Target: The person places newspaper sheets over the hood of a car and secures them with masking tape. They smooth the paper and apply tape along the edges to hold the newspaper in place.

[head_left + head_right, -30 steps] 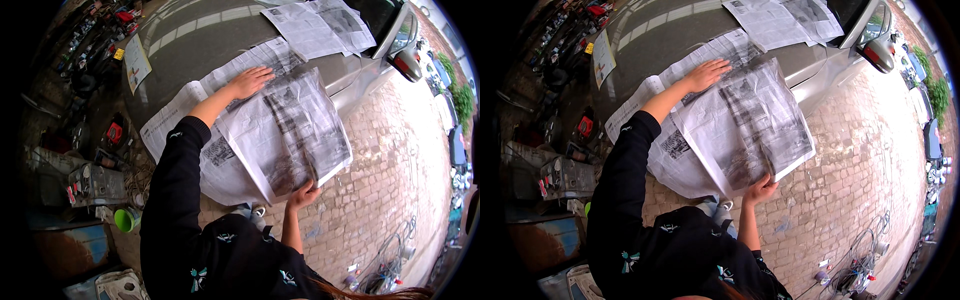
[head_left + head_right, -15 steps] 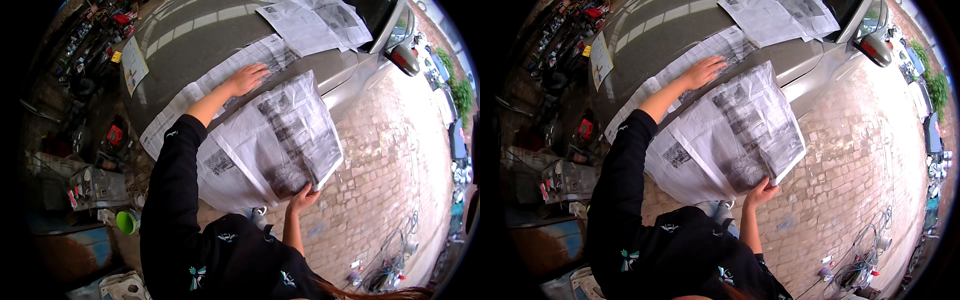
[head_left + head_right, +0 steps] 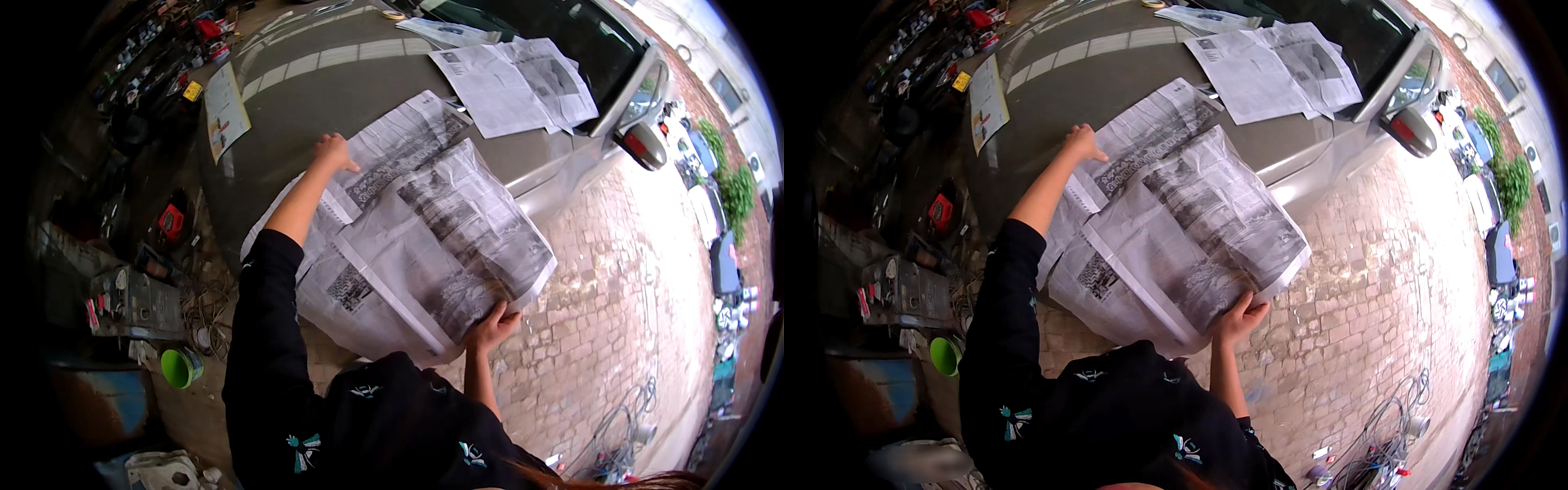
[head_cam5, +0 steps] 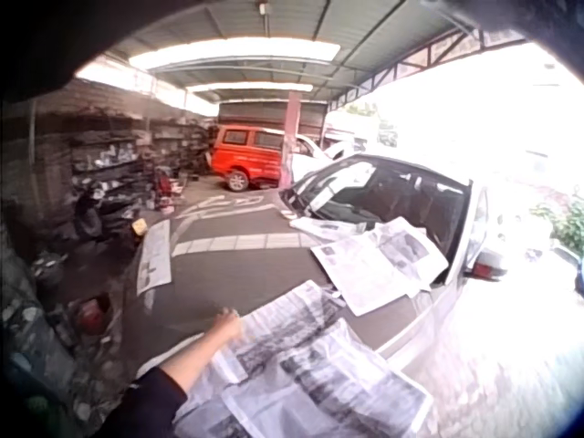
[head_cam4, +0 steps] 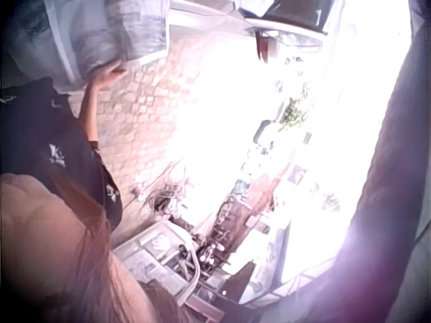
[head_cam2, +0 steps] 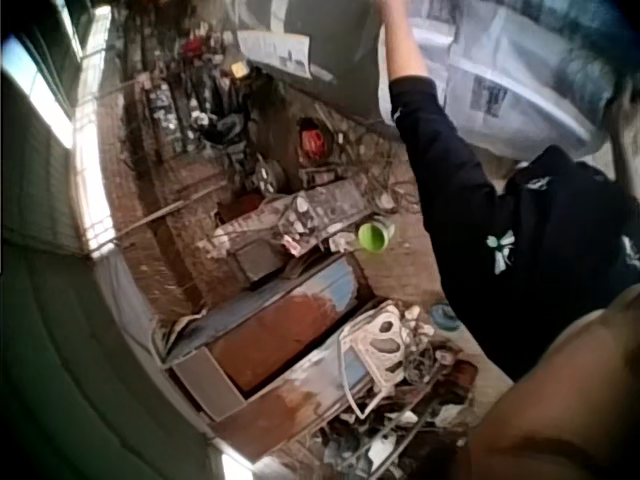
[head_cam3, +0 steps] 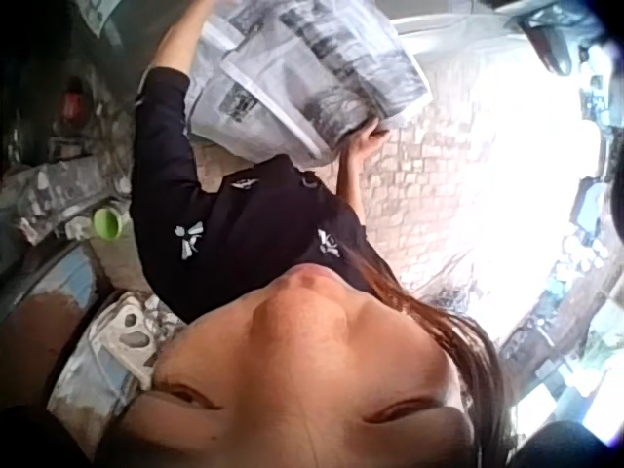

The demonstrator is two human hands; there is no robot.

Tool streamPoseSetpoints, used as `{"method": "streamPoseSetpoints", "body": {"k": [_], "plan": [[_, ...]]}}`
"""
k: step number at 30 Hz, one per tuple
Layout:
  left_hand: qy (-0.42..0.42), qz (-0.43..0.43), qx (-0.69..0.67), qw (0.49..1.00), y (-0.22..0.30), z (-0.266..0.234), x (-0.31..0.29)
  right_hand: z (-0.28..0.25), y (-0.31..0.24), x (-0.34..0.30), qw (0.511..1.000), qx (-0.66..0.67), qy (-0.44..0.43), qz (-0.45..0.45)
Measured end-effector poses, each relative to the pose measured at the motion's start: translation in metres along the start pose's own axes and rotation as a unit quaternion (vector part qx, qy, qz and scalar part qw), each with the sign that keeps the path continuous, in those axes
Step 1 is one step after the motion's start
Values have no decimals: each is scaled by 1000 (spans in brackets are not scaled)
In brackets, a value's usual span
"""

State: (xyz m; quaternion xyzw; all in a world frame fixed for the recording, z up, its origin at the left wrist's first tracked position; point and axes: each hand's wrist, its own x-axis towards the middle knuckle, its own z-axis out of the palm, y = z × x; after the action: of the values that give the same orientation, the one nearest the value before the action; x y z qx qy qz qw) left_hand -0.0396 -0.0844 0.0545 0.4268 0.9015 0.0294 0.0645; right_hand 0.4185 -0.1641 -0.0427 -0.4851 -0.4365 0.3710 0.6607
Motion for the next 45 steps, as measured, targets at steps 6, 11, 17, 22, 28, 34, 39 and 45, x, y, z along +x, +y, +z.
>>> {"method": "streamPoseSetpoints", "body": {"k": [6,11,17,22,28,34,39,45], "plan": [[-2,8,-49,999,-18,22,11,2,-2,19,999,46,-17,-18],[10,15,-53,998,-11,25,18,1,-1,34,999,-2,-35,-24],[-49,18,-60,997,-24,12,21,-2,8,57,972,60,-90,207],[-20,11,-65,998,-23,17,15,-50,55,107,930,77,-233,272],[-10,13,-176,984,-63,30,29,-1,54,241,992,-102,-68,10],[23,40,-360,932,-30,14,23,163,-26,305,921,16,-368,-125],[97,87,-331,935,43,-76,-11,289,-62,274,742,-56,-534,-401],[321,216,-250,887,104,-133,-5,377,-109,211,715,-139,-656,-199]]}}
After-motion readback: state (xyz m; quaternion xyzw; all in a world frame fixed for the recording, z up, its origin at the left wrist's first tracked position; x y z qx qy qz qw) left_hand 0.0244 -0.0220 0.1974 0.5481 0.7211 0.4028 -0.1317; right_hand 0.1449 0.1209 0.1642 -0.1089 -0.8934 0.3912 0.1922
